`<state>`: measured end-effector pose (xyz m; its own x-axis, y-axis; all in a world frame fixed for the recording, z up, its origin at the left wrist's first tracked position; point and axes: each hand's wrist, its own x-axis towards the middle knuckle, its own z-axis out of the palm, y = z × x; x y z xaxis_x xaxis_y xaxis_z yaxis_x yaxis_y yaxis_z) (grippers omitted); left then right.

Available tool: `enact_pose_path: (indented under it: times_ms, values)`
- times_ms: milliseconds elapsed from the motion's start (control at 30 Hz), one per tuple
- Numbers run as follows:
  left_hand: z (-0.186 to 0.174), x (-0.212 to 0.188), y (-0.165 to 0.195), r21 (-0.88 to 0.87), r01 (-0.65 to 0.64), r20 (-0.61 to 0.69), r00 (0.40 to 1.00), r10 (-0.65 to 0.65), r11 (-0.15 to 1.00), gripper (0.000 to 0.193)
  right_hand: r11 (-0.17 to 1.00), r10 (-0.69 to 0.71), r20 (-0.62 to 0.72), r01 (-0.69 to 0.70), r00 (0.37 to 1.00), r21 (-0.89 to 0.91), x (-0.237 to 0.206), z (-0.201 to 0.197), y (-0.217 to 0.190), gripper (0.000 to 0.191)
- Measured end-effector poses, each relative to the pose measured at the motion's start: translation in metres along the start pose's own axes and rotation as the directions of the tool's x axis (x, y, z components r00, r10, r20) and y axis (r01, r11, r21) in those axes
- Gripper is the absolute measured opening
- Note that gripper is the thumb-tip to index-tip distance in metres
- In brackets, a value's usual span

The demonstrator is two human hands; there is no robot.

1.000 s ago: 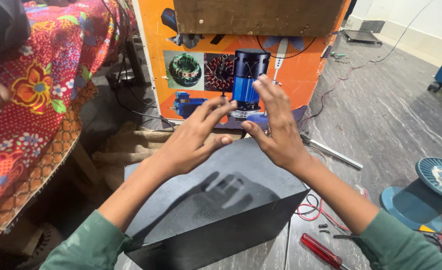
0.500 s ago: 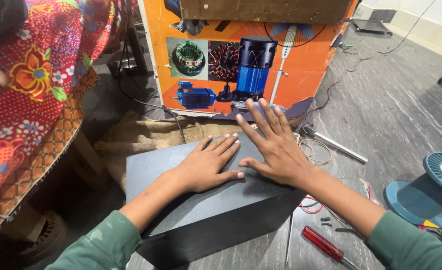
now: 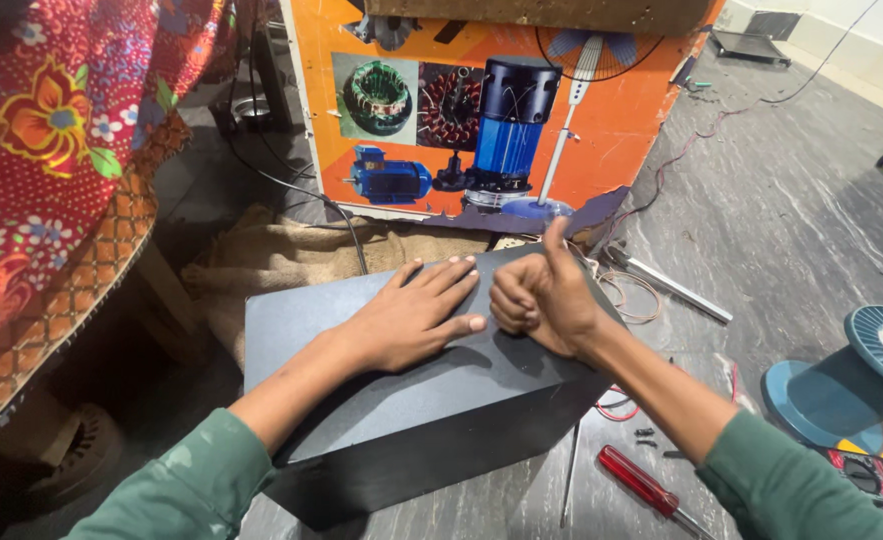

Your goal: The person uses a screwdriver to tighten screws on the back panel of a black electronic device, then plugs a power cord into a socket and tests the device. Afterward, they open a small box and sort through white plastic pieces on the floor.

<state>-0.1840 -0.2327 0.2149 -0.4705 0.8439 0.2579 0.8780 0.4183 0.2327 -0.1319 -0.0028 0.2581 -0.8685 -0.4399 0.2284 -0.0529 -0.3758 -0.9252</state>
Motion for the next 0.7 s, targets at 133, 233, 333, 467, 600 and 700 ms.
enact_pose_path:
  times_ms: [133,233,333,467,600,700]
  values:
    - [-0.009,0.0,-0.015,-0.494,0.045,0.001,0.999,-0.051,0.868,0.077,0.996,-0.006,0.028,0.004,1.0,0.087,0.005,-0.013,0.002,0.085]
    - [-0.011,-0.003,-0.018,-0.61,0.099,0.012,0.993,-0.115,0.786,0.08,0.995,0.096,0.031,-0.095,0.995,-0.027,0.005,-0.014,0.006,0.085]
    - [-0.012,-0.003,-0.016,-0.486,0.052,-0.02,0.997,-0.071,0.872,0.078,0.996,0.083,-0.019,-0.083,0.996,-0.014,0.004,-0.014,0.01,0.085]
    - [-0.013,-0.004,-0.011,-0.346,0.065,-0.004,0.997,-0.071,0.936,0.068,0.998,0.056,-0.025,-0.056,0.998,0.007,0.003,-0.02,0.013,0.086]
    - [-0.014,-0.003,-0.01,-0.374,0.037,-0.017,0.999,-0.047,0.926,0.061,0.995,0.09,-0.028,-0.089,0.996,0.039,-0.001,-0.025,0.014,0.084]
    - [-0.014,-0.004,-0.01,-0.382,0.058,-0.01,0.998,-0.067,0.922,0.06,0.995,0.101,-0.017,-0.101,0.995,0.027,-0.003,-0.025,0.017,0.084]
